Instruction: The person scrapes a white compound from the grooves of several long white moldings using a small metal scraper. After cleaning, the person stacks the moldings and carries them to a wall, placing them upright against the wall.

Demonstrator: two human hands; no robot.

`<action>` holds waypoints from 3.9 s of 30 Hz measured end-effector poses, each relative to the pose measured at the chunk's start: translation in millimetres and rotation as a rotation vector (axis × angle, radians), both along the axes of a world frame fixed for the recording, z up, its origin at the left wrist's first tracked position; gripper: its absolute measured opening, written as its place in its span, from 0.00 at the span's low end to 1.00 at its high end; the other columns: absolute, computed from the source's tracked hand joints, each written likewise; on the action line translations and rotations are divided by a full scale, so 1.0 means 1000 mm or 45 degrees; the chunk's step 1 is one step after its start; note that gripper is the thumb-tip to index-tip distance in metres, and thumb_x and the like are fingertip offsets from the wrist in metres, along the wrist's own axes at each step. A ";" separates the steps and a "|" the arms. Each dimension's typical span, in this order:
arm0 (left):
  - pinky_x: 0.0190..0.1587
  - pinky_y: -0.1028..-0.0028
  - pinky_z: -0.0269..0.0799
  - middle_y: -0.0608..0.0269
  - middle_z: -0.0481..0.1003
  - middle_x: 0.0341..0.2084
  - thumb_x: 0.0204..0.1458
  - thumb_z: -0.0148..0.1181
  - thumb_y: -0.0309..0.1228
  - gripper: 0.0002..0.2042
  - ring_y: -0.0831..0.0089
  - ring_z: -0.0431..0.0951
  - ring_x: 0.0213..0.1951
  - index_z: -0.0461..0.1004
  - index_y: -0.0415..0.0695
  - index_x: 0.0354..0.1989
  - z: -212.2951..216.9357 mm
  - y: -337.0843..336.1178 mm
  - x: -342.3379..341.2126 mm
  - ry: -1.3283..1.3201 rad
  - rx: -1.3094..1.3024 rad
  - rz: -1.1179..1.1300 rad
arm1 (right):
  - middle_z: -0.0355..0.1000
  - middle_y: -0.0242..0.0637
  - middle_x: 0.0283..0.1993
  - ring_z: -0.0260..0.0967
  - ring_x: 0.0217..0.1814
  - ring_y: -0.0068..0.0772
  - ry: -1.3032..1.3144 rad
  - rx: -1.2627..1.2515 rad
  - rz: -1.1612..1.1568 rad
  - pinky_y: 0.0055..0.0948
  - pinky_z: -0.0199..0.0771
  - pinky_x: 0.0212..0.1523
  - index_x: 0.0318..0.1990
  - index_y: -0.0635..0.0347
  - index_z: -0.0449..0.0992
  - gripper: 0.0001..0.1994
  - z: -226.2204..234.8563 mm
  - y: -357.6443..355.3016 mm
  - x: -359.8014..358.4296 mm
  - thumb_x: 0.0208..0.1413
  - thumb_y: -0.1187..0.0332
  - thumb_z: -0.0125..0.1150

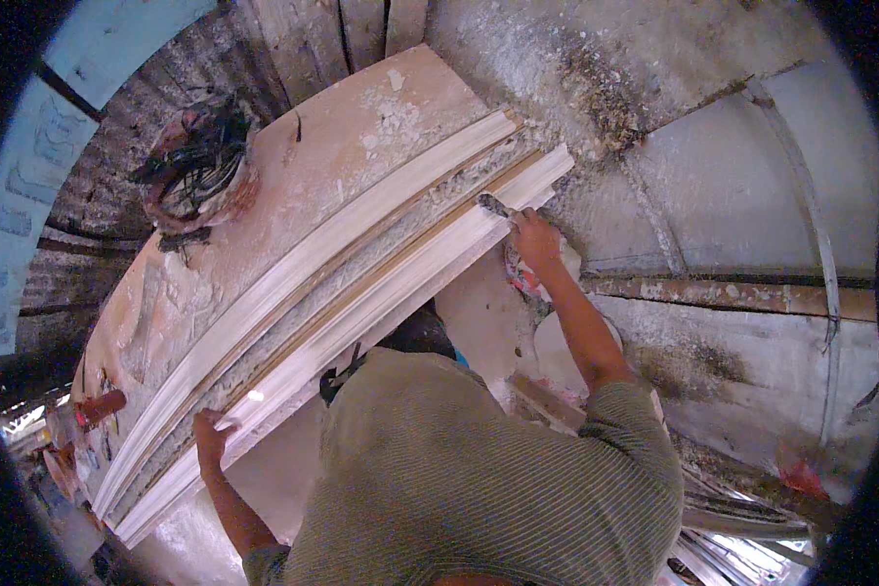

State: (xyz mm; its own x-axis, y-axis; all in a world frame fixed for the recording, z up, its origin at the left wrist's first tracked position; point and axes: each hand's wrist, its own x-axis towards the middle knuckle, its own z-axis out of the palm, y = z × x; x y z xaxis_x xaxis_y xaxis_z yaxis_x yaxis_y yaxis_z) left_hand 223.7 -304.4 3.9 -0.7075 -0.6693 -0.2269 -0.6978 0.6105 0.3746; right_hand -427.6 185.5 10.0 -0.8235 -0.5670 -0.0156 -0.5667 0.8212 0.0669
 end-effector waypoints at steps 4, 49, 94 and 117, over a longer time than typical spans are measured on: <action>0.43 0.60 0.70 0.58 0.73 0.31 0.18 0.83 0.35 0.29 0.55 0.73 0.40 0.74 0.45 0.33 -0.008 -0.010 0.004 -0.126 0.098 0.189 | 0.74 0.39 0.41 0.76 0.37 0.48 0.139 0.035 -0.059 0.46 0.77 0.36 0.42 0.52 0.74 0.13 -0.024 0.055 -0.094 0.53 0.58 0.59; 0.50 0.62 0.70 0.54 0.73 0.43 0.49 0.66 0.33 0.15 0.57 0.73 0.46 0.75 0.43 0.45 0.001 0.317 -0.295 0.585 0.104 0.918 | 0.78 0.47 0.45 0.75 0.45 0.50 -1.513 -0.028 1.177 0.39 0.73 0.49 0.48 0.52 0.80 0.17 -0.012 -0.152 0.071 0.56 0.55 0.60; 0.39 0.76 0.67 0.61 0.74 0.42 0.52 0.53 0.20 0.15 0.75 0.72 0.39 0.70 0.34 0.49 -0.057 0.155 -0.019 2.300 0.855 2.051 | 0.76 0.58 0.38 0.76 0.42 0.56 -1.162 -0.251 1.540 0.44 0.73 0.46 0.46 0.64 0.79 0.15 -0.009 -0.439 0.650 0.57 0.63 0.58; 0.59 0.70 0.64 0.57 0.70 0.54 0.55 0.51 0.20 0.23 0.67 0.69 0.56 0.61 0.36 0.61 -0.006 -0.051 0.333 2.130 0.699 1.928 | 0.75 0.59 0.29 0.75 0.34 0.55 -1.347 -0.454 1.589 0.44 0.72 0.38 0.46 0.64 0.79 0.15 -0.013 -0.670 1.053 0.58 0.62 0.57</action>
State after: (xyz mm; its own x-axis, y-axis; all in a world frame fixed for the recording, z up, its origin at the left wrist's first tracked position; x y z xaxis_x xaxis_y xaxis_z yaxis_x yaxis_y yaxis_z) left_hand 556.9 -355.4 -1.6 0.3652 -0.8075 -0.4632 0.5892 -0.1847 0.7866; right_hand 625.1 -484.8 -2.7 0.3929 -0.9190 0.0338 -0.5101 -0.2484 -0.8235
